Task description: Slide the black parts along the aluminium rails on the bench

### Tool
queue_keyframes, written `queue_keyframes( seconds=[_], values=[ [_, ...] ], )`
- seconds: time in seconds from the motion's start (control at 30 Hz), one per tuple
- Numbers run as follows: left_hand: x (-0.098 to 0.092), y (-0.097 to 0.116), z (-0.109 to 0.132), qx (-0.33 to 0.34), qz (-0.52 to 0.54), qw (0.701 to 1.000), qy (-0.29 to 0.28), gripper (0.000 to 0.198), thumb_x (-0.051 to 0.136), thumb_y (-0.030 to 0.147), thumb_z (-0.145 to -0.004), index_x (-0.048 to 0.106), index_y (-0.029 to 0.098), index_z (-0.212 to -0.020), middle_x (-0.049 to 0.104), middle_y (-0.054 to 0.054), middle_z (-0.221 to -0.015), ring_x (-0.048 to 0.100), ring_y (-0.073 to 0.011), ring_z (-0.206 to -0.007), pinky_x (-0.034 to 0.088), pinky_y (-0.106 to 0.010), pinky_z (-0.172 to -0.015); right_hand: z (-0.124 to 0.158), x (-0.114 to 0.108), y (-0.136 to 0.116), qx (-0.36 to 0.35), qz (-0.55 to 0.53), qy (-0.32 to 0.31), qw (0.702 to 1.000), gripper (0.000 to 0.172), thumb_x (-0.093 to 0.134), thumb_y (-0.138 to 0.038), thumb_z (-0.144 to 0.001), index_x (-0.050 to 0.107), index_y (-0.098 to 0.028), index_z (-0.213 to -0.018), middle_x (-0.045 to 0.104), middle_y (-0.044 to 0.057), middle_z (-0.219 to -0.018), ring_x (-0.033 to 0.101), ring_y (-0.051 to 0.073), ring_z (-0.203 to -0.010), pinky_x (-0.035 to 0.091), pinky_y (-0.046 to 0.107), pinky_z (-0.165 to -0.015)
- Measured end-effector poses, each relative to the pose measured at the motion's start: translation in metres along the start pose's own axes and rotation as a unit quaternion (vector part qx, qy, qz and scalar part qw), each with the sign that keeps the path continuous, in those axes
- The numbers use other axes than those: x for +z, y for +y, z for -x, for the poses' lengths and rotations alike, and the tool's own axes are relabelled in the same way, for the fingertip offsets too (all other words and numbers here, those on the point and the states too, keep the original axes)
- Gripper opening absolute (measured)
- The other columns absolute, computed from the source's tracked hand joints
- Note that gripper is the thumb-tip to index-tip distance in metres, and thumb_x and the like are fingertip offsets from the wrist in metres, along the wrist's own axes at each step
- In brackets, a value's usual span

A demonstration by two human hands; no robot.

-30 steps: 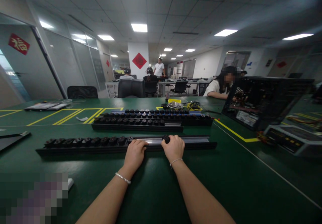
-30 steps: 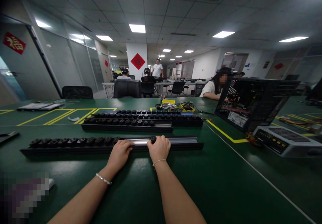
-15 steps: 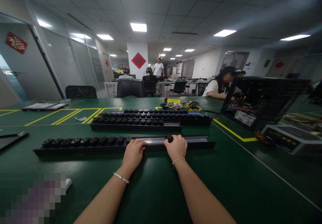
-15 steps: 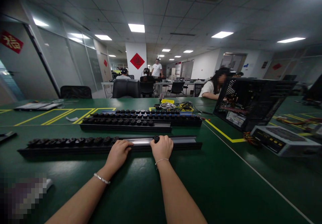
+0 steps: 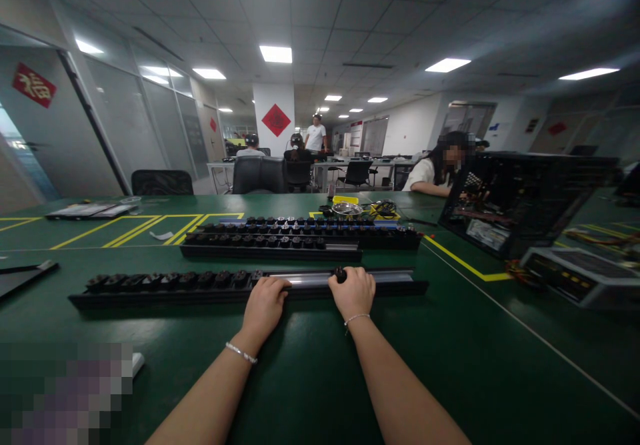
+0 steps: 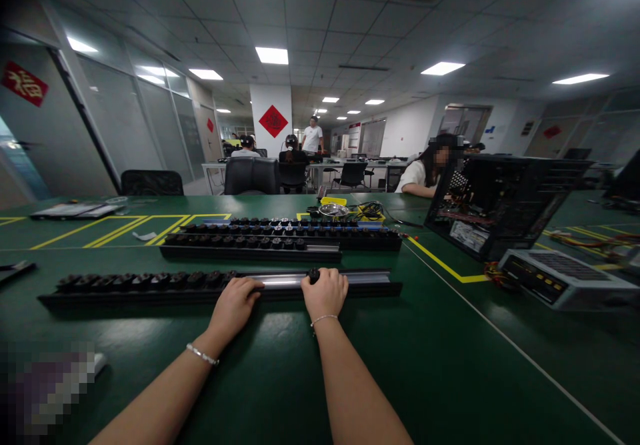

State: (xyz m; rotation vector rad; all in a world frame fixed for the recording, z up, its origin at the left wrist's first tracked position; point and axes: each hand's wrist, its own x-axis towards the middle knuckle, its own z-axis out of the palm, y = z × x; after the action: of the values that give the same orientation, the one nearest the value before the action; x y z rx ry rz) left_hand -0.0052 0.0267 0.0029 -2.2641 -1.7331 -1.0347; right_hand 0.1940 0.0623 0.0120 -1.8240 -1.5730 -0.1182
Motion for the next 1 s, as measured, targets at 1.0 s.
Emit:
queue_keyframes(
  seconds=[1.0],
  values=[
    [-0.0026, -0.0001, -0.0005, -0.007, -0.018, 1.000, 0.002, 0.017, 0.054, 0.015, -0.076, 0.063, 0.023, -0.088, 0.065, -0.002, -0.090, 0.053, -0.0200, -0.089, 0.043, -0.034, -0.081, -0.0030, 0.0100, 0.0055, 0.004, -0.020, 0.001, 1.000, 0.025, 0.048, -0.036, -0.072, 0.059, -0.016, -0.081, 0.061, 0.008, -0.081, 0.053, 0.021, -0.086, 0.025, 0.035, -0.092]
  ],
)
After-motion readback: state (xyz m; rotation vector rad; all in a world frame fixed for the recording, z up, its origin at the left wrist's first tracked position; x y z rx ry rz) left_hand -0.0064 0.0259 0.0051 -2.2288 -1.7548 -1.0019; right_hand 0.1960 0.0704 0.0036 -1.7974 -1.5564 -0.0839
